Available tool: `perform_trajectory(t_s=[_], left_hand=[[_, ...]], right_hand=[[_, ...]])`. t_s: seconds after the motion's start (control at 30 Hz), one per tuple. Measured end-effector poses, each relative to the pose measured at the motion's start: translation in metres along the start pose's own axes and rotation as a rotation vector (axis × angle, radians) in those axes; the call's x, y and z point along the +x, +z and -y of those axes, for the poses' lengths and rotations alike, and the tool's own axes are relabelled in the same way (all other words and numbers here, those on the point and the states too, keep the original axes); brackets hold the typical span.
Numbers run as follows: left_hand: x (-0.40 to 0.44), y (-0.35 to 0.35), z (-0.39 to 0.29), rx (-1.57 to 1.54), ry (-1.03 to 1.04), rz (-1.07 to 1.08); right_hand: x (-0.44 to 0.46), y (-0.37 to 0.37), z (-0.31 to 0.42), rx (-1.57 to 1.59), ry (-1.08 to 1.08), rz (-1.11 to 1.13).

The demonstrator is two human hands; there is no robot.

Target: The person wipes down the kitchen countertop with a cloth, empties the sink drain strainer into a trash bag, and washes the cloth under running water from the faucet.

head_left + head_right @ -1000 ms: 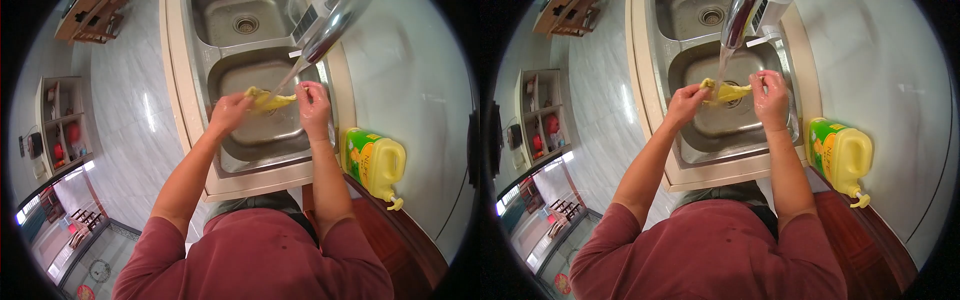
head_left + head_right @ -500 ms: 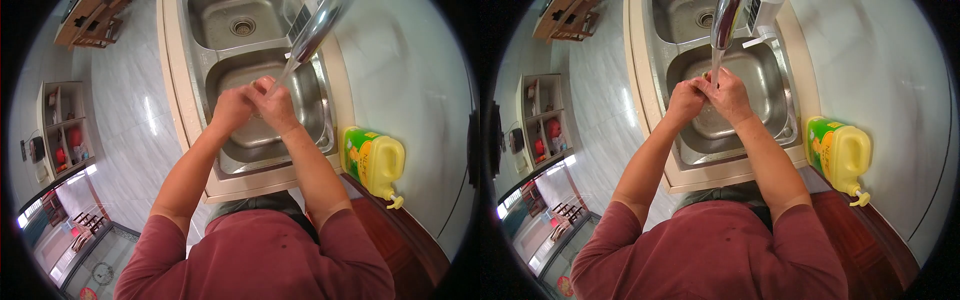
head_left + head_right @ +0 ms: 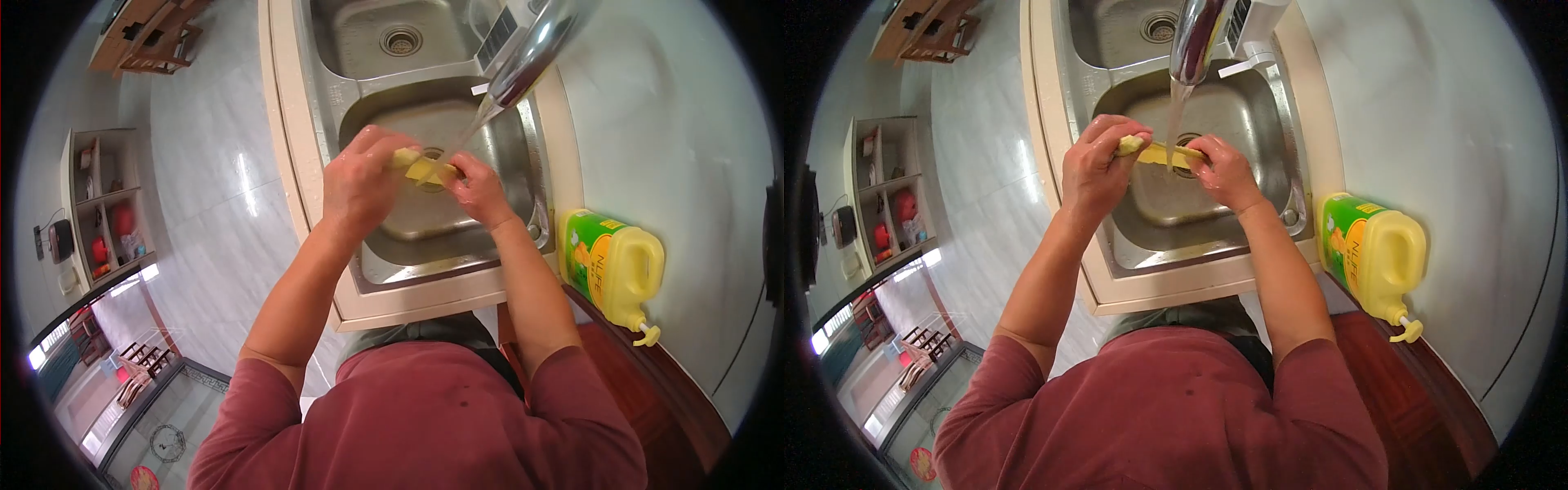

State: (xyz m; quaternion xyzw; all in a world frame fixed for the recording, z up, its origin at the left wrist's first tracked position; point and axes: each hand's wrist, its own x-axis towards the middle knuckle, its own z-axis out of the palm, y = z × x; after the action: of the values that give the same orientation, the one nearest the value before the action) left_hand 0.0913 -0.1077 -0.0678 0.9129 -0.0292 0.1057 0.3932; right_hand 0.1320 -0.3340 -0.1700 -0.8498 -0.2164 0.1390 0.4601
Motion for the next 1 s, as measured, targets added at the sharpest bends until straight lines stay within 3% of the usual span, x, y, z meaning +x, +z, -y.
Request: perform_trajectory(t_s=[0.07,0.17,0.23,0.33,0.37,0.43,0.47,0.53,0.57,0.67,0.73,0.77,0.8,0.87,1.0], left_hand=[[0.001,0.003,0.008,-0.094,0.137,-0.13],[-0.003,-0.001,0.006,-0.706,-0.467,-0.076],[0.002,0.001,0.016,-0.611,-0.486,0.005],[0.004,0.004,0.025,-0.265,-0.357,0.304],[0.004,0.004,0.028,-0.113,-0.285,0.427],[0.002,0.014,0.044,0.052,-0.152,0.479],[0.0,0.019,0.05,0.137,-0.087,0.502],[-0.006,0.032,0.052,-0.221,-0.249,0.348],[-0.007,0.035,0.051,-0.392,-0.33,0.258],[-0.007,0.051,0.038,-0.631,-0.365,0.264],[-0.001,0.052,0.032,-0.499,-0.431,0.374],[0.002,0.055,0.031,-0.441,-0.493,0.395],[0.004,0.057,0.03,-0.382,-0.555,0.415],[0.004,0.059,0.021,-0.614,-0.669,0.327],[0.001,0.057,-0.005,-1.177,-0.859,0.07]], right_hand=[[-0.004,-0.003,-0.011,-0.004,0.001,-0.033],[-0.009,-0.01,-0.017,0.32,0.107,-0.093],[-0.009,-0.023,-0.012,0.704,0.251,-0.106],[-0.003,-0.045,0.01,0.645,0.23,-0.077],[0.0,-0.049,0.014,0.56,0.131,-0.088],[0.007,-0.051,0.019,0.39,-0.066,-0.103],[0.009,-0.051,0.018,0.476,-0.032,-0.084],[0.011,-0.049,0.015,0.653,0.035,-0.038],[0.018,-0.039,0.022,0.488,-0.084,-0.096],[0.028,-0.002,0.053,0.085,-0.342,-0.26],[0.035,0.006,0.068,-0.038,-0.429,-0.328],[0.036,0.018,0.057,-0.04,-0.353,-0.397],[0.038,0.029,0.046,0.342,-0.14,-0.405],[0.039,0.05,0.024,1.089,0.311,-0.381],[0.018,0.068,-0.023,1.058,0.711,0.011]])
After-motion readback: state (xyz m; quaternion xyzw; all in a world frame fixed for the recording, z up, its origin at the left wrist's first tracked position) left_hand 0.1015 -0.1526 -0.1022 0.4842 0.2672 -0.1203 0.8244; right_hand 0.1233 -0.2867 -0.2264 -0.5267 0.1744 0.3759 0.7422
